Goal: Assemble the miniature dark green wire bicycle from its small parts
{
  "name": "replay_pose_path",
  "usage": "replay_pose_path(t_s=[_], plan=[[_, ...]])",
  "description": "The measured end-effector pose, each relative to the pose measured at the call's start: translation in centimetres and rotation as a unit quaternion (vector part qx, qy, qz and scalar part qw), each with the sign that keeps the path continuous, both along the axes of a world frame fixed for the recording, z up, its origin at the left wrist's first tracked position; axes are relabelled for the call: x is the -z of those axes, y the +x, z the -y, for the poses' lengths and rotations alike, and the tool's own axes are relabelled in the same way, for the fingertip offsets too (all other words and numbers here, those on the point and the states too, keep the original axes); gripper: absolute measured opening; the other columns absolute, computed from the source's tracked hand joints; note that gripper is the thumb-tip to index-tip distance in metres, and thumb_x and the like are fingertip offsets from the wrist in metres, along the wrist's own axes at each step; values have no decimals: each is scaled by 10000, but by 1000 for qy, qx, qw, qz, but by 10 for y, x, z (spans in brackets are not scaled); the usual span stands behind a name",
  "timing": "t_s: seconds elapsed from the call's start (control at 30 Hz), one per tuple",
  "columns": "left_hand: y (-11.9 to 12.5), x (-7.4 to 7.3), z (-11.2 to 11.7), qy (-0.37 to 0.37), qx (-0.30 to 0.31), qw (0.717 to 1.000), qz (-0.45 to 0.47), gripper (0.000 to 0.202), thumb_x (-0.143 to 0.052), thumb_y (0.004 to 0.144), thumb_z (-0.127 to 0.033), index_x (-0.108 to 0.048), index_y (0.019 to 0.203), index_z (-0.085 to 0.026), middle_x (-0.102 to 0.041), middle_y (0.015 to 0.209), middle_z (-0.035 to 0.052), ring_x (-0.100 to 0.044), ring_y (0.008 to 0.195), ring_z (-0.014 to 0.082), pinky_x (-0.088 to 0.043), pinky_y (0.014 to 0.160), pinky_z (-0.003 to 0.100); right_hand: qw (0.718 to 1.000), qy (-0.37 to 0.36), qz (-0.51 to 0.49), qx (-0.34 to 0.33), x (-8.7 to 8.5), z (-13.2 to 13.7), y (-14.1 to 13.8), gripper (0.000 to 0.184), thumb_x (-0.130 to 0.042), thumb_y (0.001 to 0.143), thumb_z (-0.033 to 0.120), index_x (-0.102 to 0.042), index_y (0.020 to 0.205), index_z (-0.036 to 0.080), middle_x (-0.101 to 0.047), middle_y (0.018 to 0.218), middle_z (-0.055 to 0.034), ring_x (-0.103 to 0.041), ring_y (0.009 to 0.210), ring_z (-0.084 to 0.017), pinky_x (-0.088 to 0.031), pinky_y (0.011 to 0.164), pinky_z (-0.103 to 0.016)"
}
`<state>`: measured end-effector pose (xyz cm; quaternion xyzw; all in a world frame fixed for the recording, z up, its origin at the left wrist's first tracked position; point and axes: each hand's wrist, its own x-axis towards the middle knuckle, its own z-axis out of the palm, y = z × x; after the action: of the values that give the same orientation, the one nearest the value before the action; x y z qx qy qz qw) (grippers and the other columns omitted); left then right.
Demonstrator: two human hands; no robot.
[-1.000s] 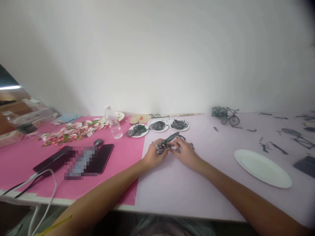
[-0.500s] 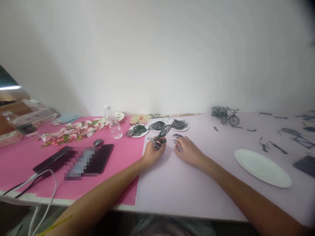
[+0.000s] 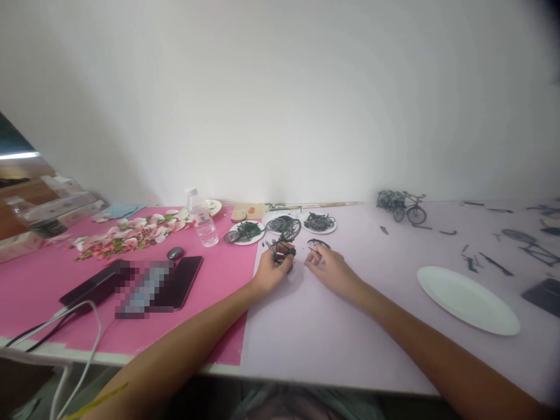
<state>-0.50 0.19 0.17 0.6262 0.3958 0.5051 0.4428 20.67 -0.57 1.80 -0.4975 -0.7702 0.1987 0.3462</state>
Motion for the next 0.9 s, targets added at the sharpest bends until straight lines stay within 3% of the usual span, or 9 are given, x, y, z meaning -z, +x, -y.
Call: replay_pose_path(t_s=[0.13, 0.3, 0.43, 0.67, 0.9], plan=[[-1, 3, -2, 12, 9, 1000, -8, 276, -647, 904, -305, -661, 1128, -144, -646, 982, 73, -597, 812, 150, -495, 722, 254, 996, -33, -83, -26, -3, 5, -6, 393, -667, 886, 359, -304, 780, 253, -752, 933, -6, -532, 573, -153, -420, 567, -297], [-1, 6, -2, 19, 27, 999, -26, 292, -611, 937, -329, -666, 1152, -140, -650, 965, 66, -587, 801, 151, -473, 729, 258, 990, -32, -135, -38, -4, 9, -12, 420, -697, 882, 392, -315, 770, 254, -766, 960, -41, -659, 794, -208, -472, 634, -300], [-2, 6, -2, 43, 37, 998, -40, 321, -519, 1001, -373, -675, 1156, -138, -668, 975, 72, -591, 825, 165, -477, 767, 276, 983, -38, -180, -22, -2, 9, -16, 452, -722, 862, 407, -310, 759, 252, -761, 955, -49, -692, 842, -222, -499, 649, -306], [-2, 5, -1, 75, 32, 994, -74, 333, -505, 1011, -371, -686, 1152, -128, -695, 996, 89, -614, 871, 192, -487, 845, 314, 958, -114, -262, 10, -3, 12, -21, 529, -762, 807, 521, -307, 787, 252, -750, 970, -52, -595, 551, -141, -446, 434, -253], [-3, 4, -1, 78, 29, 994, -76, 408, -441, 1042, -444, -692, 1156, -145, -694, 1021, 90, -614, 918, 211, -481, 898, 344, 951, -105, -289, 17, 2, 7, -21, 552, -794, 787, 516, -309, 781, 253, -748, 944, -63, -694, 695, -197, -542, 522, -278]])
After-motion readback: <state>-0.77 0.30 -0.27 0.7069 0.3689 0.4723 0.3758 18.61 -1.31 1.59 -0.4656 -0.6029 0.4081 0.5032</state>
